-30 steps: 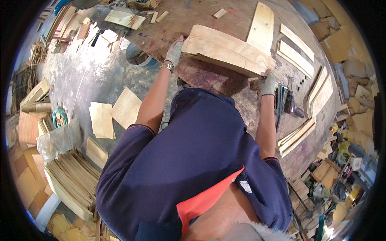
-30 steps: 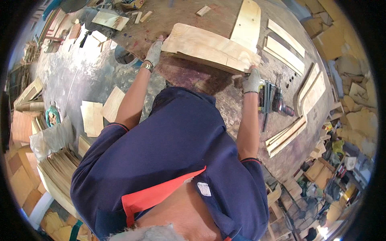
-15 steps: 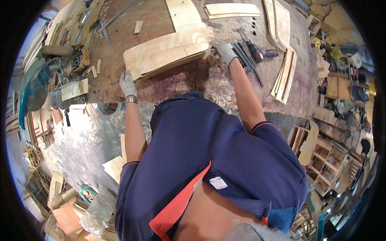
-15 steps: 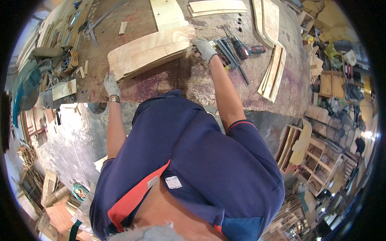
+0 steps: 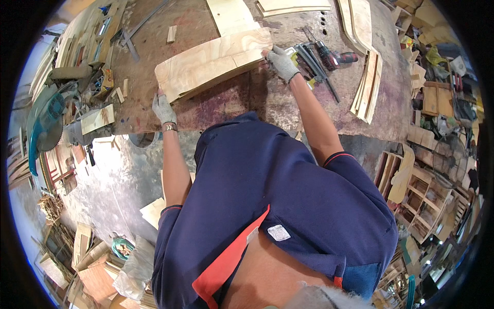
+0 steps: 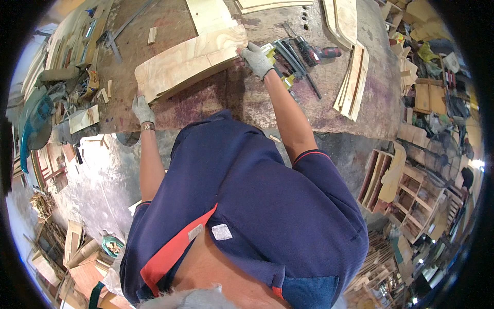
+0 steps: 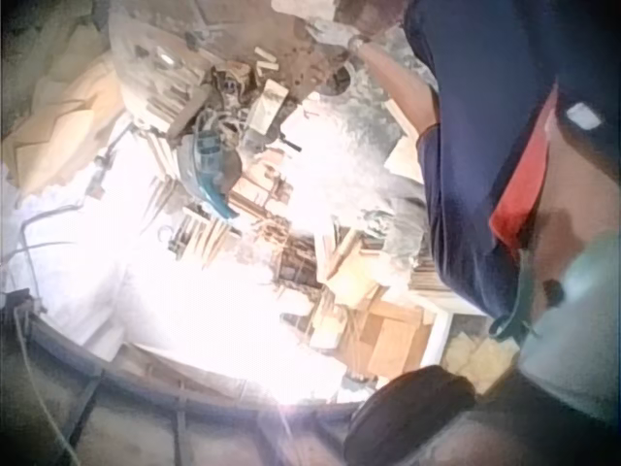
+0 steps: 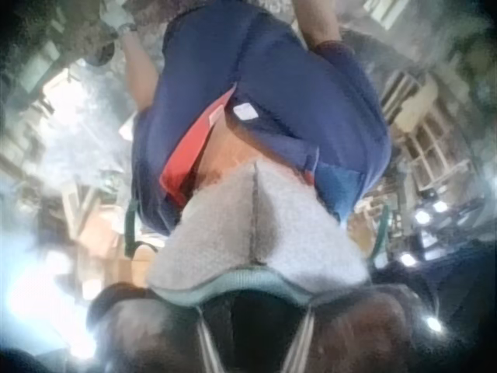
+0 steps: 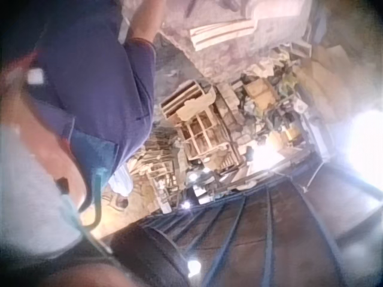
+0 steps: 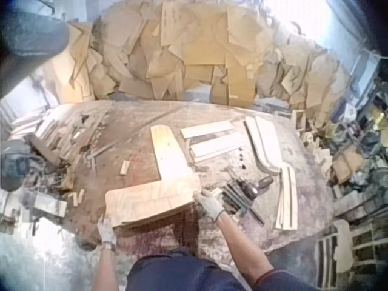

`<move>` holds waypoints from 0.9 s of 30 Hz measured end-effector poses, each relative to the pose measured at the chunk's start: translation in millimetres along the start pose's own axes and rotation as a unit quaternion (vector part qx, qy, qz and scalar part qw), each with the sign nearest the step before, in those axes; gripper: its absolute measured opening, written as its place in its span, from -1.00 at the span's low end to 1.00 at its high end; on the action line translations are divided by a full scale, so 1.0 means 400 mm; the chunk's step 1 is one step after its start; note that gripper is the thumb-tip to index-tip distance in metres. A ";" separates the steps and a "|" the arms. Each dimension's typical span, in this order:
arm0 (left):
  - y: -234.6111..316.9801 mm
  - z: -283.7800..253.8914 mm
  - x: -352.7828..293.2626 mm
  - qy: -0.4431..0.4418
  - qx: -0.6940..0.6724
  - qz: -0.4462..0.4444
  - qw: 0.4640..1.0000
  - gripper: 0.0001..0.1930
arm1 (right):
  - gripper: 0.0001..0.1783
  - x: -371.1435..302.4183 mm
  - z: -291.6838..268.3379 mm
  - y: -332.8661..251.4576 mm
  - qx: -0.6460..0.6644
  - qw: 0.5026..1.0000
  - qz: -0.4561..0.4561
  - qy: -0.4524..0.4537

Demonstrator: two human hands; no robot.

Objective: The person assembles curved wooden pieces on a workbench using a nail gun, then cuts small wooden strips with a miter saw and attaches them to the assembly. The person handles wood pieces, a nail gun, and a miter saw throughout the task.

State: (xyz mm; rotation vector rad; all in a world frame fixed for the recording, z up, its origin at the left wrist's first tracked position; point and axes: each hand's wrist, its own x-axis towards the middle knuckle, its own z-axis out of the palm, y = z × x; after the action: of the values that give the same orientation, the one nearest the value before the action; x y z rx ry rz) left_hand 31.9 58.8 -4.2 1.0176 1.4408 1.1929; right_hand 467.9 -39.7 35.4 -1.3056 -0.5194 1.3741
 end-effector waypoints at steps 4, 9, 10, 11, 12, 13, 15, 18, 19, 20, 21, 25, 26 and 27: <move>0.012 0.005 -0.009 0.002 -0.027 0.006 1.000 -0.51 | -0.70 0.001 -0.005 0.005 -0.001 1.000 -0.005 -0.007; 0.030 0.017 -0.020 0.025 -0.027 -0.007 0.999 -0.51 | -0.68 0.005 -0.009 0.008 -0.008 1.000 -0.004 0.002; 0.033 0.018 -0.021 0.025 -0.023 -0.008 0.999 -0.51 | -0.70 0.006 -0.009 0.008 -0.012 1.000 -0.010 -0.004; 0.034 0.017 -0.023 0.031 -0.016 -0.010 0.999 -0.51 | -0.71 0.005 -0.010 0.008 -0.021 1.000 -0.002 0.006; 0.034 0.017 -0.021 0.030 -0.007 -0.009 0.999 -0.52 | -0.73 0.005 -0.009 0.009 -0.028 1.000 0.002 0.014; 0.031 0.017 -0.017 0.032 0.003 -0.012 0.999 -0.52 | -0.74 0.005 -0.008 0.009 -0.027 0.999 -0.006 0.015; 0.014 0.017 -0.012 0.012 -0.022 0.007 1.000 -0.54 | -0.78 0.004 -0.008 0.011 -0.025 0.999 -0.018 0.020; -0.015 0.004 0.001 0.013 -0.013 0.049 0.999 -0.59 | -0.78 0.000 -0.006 0.010 -0.058 0.998 -0.009 0.031; -0.025 -0.003 0.002 0.016 0.026 0.093 0.995 -0.61 | -0.77 0.000 -0.003 0.010 -0.043 0.999 -0.010 0.027; -0.034 -0.001 0.007 0.030 -0.038 0.026 0.998 -0.63 | -0.77 -0.005 -0.005 0.009 -0.044 0.999 -0.011 0.015; -0.039 -0.006 0.014 0.006 -0.080 0.003 0.997 -0.62 | -0.78 0.002 -0.001 0.007 -0.061 0.998 -0.011 0.026; -0.042 -0.016 0.021 -0.021 -0.160 -0.050 0.986 -0.66 | -0.77 -0.001 -0.002 0.006 -0.093 0.995 -0.031 0.030; -0.040 -0.017 0.019 -0.032 -0.173 -0.041 0.984 -0.66 | -0.76 -0.001 -0.002 0.007 -0.047 0.998 -0.011 0.028; -0.039 -0.015 0.019 -0.033 -0.176 -0.049 0.983 -0.66 | -0.73 -0.002 -0.004 0.007 -0.049 0.998 -0.022 0.018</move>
State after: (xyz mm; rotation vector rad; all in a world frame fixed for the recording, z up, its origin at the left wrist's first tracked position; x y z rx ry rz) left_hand 24.4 62.3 -20.4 0.7274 1.1606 1.2743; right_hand 467.8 -41.9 32.8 -1.3873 -0.5953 1.3003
